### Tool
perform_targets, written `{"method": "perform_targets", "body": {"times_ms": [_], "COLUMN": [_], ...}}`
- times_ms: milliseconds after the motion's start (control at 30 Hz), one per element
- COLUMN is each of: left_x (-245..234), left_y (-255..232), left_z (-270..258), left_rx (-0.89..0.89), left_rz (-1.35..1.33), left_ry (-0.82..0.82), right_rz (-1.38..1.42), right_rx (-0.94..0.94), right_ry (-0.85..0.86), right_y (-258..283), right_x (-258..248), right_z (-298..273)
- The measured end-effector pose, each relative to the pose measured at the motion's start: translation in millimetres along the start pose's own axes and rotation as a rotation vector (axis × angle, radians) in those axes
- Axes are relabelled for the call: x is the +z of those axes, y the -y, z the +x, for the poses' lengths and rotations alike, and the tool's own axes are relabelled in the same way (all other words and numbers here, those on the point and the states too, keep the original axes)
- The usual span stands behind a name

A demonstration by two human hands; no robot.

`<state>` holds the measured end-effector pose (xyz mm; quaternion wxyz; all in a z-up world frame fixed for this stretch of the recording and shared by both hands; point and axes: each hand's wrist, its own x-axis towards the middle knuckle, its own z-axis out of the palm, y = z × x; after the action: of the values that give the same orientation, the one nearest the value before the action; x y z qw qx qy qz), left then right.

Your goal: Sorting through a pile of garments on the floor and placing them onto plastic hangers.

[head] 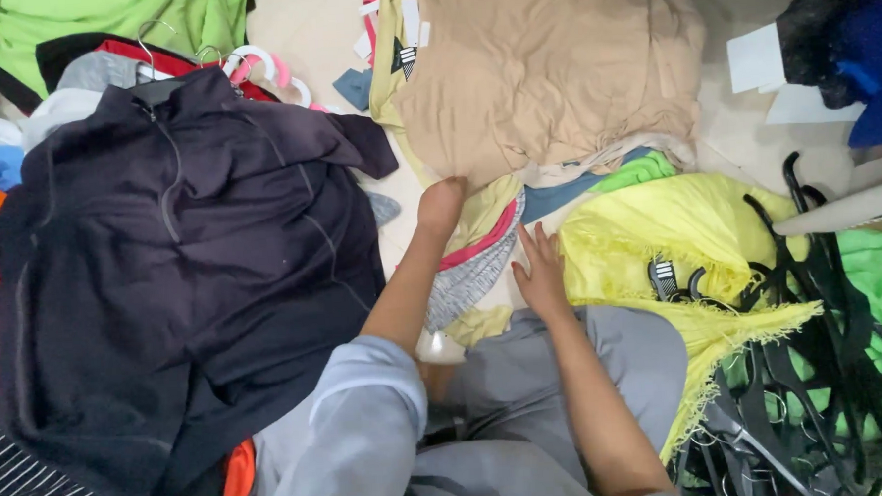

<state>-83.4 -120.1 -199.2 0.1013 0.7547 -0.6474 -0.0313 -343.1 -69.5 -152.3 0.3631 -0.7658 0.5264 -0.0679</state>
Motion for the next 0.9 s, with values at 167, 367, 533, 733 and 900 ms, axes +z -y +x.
{"method": "perform_targets", "body": {"times_ms": [167,367,533,733,900], "left_x": [-62,-132,-152,-138,-75], "left_y": [-36,-88,-81,-74,-41], "left_z": [-60,-156,-196,-192,-175], "left_rx": [0.105,0.174,-0.011,-0.868,-0.838], "left_rz": [-0.118,-0.292,-0.729,-1.904,-1.929], "left_ry": [0.015,0.08,0.079,0.254,0.109], "right_rz": [-0.082,-0.298,-0.227,0.134,0.227], "right_rx": [-0.174,-0.468,-0.457,-0.316,-0.291], "right_ry": [-0.187,-0.322,-0.203,-0.164,0.015], "right_y": [40,57,62,101,128], "right_x": [-14,-2,-2,-13,7], "right_z": [-12,-17,-62,-140,-187]}}
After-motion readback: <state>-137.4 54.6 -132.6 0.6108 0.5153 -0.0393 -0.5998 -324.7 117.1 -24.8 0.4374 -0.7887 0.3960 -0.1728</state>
